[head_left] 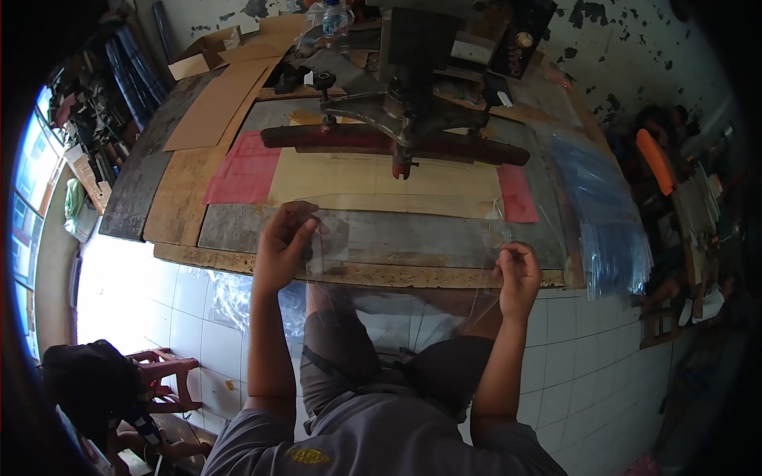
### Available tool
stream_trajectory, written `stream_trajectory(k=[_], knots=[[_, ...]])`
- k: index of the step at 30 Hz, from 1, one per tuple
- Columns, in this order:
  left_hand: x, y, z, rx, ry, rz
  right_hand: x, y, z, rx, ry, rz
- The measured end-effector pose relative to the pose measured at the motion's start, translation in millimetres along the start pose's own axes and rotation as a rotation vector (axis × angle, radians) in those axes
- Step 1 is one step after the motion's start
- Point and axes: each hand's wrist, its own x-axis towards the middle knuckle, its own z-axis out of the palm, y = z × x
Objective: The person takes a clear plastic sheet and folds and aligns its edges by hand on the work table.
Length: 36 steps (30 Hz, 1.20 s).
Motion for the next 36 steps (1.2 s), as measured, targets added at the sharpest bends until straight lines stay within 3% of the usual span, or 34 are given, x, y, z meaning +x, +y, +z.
stream_trajectory(k=[15,36], knots=[[0,-4,-1,0.028,0.021,0.007,-2,1,10,-0.186,0.044,-0.170],[0,2,0,0.020,0.024,-0.039,-3,2,10,-0.214,0.030,-0.137]])
